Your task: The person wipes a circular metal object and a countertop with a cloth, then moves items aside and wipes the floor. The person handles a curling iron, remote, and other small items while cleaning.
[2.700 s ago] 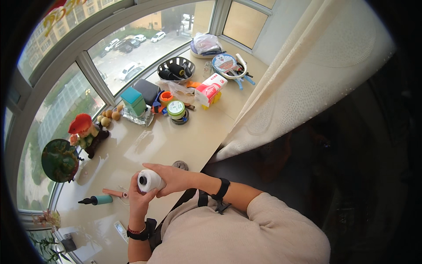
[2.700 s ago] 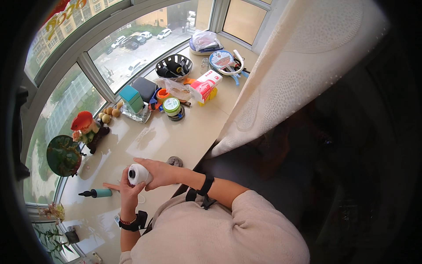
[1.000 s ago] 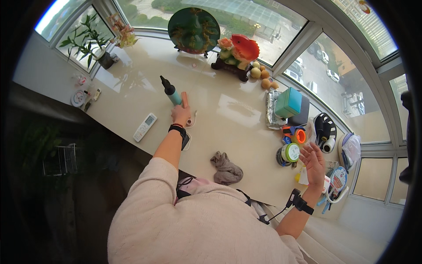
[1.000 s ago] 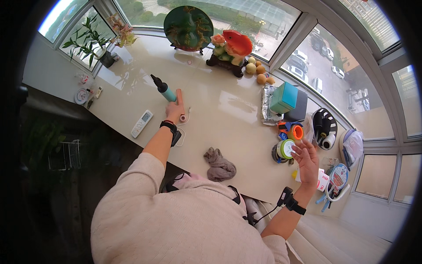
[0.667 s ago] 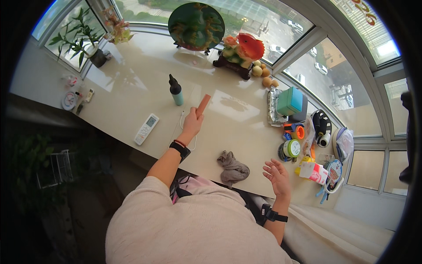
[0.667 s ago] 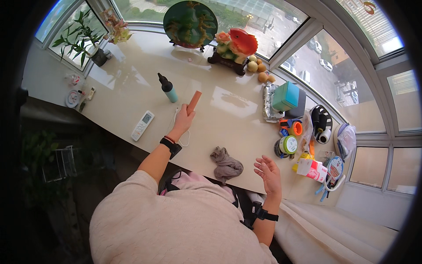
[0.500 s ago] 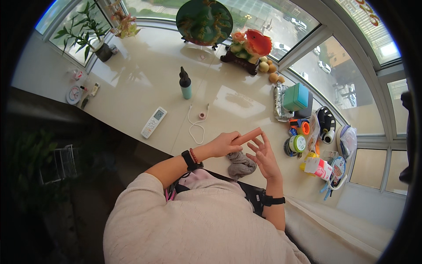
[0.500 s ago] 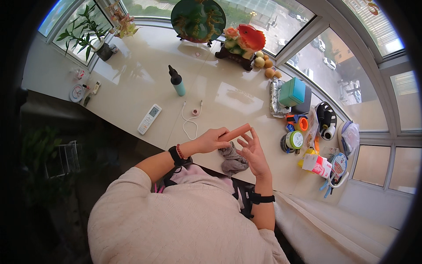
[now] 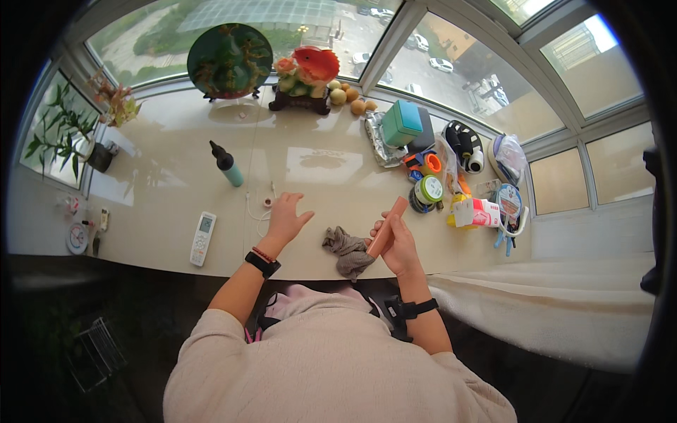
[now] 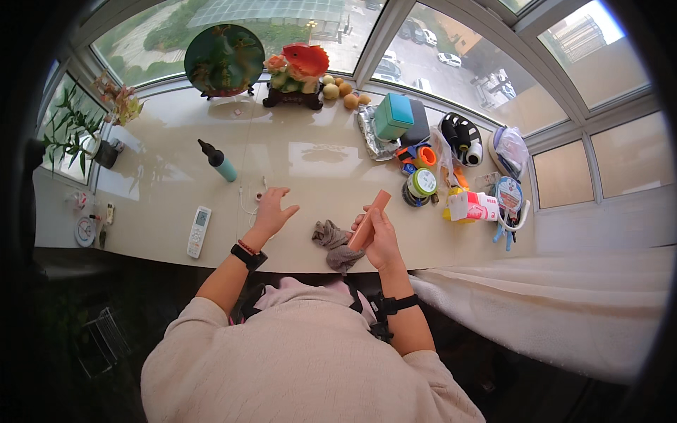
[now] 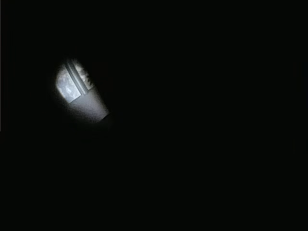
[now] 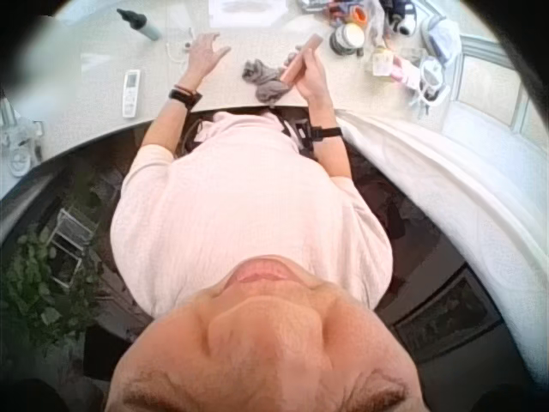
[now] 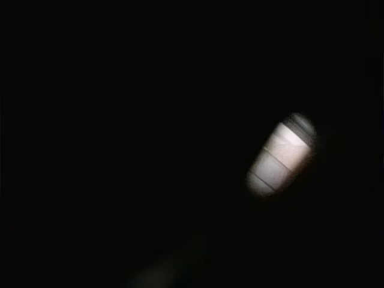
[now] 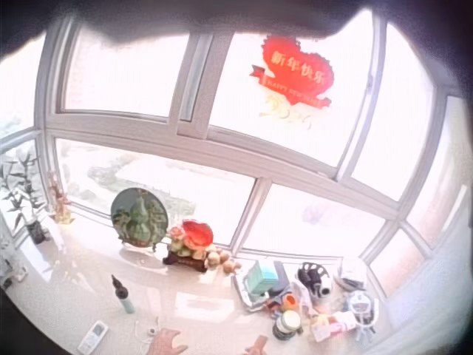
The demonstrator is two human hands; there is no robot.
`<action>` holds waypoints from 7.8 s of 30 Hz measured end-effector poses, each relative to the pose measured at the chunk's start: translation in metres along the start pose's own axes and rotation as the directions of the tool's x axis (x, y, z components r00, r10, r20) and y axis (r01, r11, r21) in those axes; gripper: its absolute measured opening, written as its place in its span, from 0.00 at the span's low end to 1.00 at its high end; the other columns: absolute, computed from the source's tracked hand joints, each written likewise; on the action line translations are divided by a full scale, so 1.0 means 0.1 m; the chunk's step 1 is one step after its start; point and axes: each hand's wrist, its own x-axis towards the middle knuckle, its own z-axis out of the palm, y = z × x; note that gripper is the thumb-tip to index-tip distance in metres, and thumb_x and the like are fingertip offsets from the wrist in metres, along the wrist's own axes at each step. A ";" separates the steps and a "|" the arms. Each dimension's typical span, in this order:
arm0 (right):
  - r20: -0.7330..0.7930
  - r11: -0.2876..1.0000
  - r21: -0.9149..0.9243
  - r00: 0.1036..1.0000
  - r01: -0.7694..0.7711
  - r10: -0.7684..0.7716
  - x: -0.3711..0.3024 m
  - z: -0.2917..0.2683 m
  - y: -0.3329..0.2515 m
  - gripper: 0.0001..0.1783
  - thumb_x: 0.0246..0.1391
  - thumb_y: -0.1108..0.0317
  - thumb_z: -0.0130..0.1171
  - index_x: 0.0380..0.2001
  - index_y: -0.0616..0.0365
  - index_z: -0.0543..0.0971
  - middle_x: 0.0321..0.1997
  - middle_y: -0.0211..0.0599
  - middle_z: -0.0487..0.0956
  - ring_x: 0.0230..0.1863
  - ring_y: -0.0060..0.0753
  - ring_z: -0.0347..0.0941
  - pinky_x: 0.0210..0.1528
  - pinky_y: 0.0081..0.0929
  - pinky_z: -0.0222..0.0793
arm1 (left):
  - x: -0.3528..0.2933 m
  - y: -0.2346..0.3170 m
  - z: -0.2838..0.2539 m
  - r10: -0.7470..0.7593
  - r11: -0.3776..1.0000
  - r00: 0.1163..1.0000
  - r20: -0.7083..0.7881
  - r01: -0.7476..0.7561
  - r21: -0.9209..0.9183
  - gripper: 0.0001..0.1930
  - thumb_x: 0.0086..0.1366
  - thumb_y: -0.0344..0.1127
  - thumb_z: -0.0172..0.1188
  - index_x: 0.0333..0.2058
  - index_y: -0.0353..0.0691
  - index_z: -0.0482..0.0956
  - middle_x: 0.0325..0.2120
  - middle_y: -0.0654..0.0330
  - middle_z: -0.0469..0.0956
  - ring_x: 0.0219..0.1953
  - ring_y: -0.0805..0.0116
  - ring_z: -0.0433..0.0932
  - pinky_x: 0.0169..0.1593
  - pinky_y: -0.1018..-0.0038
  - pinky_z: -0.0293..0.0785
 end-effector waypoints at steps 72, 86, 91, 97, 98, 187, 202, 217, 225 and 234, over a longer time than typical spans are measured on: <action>0.158 0.994 0.104 0.987 0.022 -0.038 -1.42 -0.18 0.52 0.38 0.61 0.60 0.60 0.69 0.57 0.58 0.55 0.34 0.75 0.50 0.27 0.75 0.51 0.33 0.74 | -0.27 2.29 0.18 0.334 0.676 0.755 0.565 0.226 -0.702 0.10 0.73 0.31 0.52 0.49 0.35 0.70 0.24 0.71 0.64 0.24 0.84 0.61 0.28 0.84 0.61; 0.074 0.391 -0.822 0.758 0.414 -0.648 -1.70 -0.39 0.00 0.14 0.49 0.67 0.70 0.28 0.61 0.74 0.26 0.33 0.72 0.31 0.20 0.67 0.37 0.25 0.66 | -0.33 2.14 -0.13 0.413 0.804 -0.015 0.911 -0.463 -0.372 0.37 0.56 0.18 0.53 0.66 0.31 0.56 0.31 0.52 0.76 0.33 0.51 0.76 0.39 0.63 0.73; -0.096 0.892 -0.162 0.893 0.423 -0.441 -1.63 -0.30 0.19 0.09 0.58 0.69 0.65 0.33 0.57 0.74 0.29 0.26 0.76 0.27 0.19 0.72 0.33 0.20 0.71 | -0.42 2.38 -0.26 0.757 0.654 0.100 0.646 -0.105 -0.749 0.13 0.61 0.17 0.55 0.43 0.36 0.71 0.29 0.63 0.69 0.29 0.73 0.68 0.33 0.78 0.66; -0.074 0.918 0.036 0.917 0.395 -0.392 -1.70 -0.05 0.42 0.08 0.58 0.68 0.64 0.30 0.55 0.74 0.24 0.25 0.75 0.23 0.20 0.71 0.28 0.21 0.71 | -0.28 2.43 -0.13 0.500 0.453 0.642 0.581 0.377 -0.808 0.07 0.71 0.30 0.54 0.45 0.39 0.68 0.30 0.67 0.70 0.22 0.85 0.60 0.21 0.87 0.54; -0.151 0.902 -0.043 0.890 0.430 -0.431 -1.72 -0.03 0.41 0.08 0.58 0.68 0.64 0.30 0.55 0.74 0.24 0.25 0.74 0.24 0.19 0.71 0.29 0.21 0.71 | -0.27 2.41 -0.08 0.468 0.513 0.604 0.645 0.408 -0.755 0.10 0.72 0.31 0.53 0.48 0.38 0.68 0.30 0.67 0.70 0.22 0.85 0.60 0.22 0.87 0.55; -0.125 0.961 -0.035 0.952 0.276 -0.278 -1.46 -0.08 0.14 0.19 0.55 0.73 0.61 0.49 0.60 0.69 0.30 0.27 0.71 0.25 0.16 0.69 0.12 0.16 0.54 | -0.28 1.89 0.14 0.214 0.649 0.534 0.818 0.548 -0.528 0.13 0.67 0.29 0.57 0.50 0.36 0.72 0.32 0.67 0.72 0.29 0.80 0.69 0.32 0.82 0.65; -0.426 0.866 0.229 0.846 0.445 -0.322 -0.42 -1.19 -1.00 0.12 0.56 0.72 0.62 0.42 0.54 0.72 0.29 0.31 0.78 0.25 0.21 0.73 0.23 0.25 0.72 | -0.03 1.61 0.02 -0.007 0.423 0.800 0.601 0.546 -0.723 0.14 0.65 0.21 0.52 0.50 0.34 0.71 0.36 0.61 0.73 0.34 0.70 0.77 0.41 0.75 0.78; -0.004 -0.218 -0.972 0.939 -0.084 -0.343 2.08 -2.74 -3.52 0.12 0.45 0.73 0.57 0.36 0.59 0.79 0.43 0.49 0.82 0.49 0.52 0.77 0.49 0.41 0.70 | -0.79 1.20 -0.41 -0.606 0.273 0.784 0.136 0.365 -0.890 0.06 0.70 0.35 0.54 0.32 0.44 0.70 0.23 0.65 0.68 0.20 0.78 0.65 0.20 0.83 0.58; -0.005 -0.487 -0.854 0.938 -0.184 -0.346 2.66 -3.20 -3.23 0.24 0.48 0.64 0.67 0.50 0.48 0.76 0.53 0.40 0.77 0.56 0.48 0.73 0.54 0.41 0.73 | -1.02 1.50 -0.22 -0.749 0.283 0.661 0.051 0.388 -0.877 0.04 0.70 0.34 0.55 0.36 0.42 0.73 0.24 0.65 0.71 0.21 0.78 0.67 0.22 0.82 0.61; -0.193 -0.378 -0.879 0.942 -0.290 -0.275 2.81 -2.78 -3.27 0.20 0.57 0.56 0.59 0.44 0.62 0.82 0.52 0.49 0.79 0.55 0.53 0.75 0.56 0.43 0.72 | -0.31 2.07 0.06 -0.601 0.421 0.789 0.130 0.450 -0.788 0.17 0.72 0.29 0.50 0.57 0.37 0.65 0.41 0.59 0.72 0.35 0.73 0.73 0.37 0.76 0.71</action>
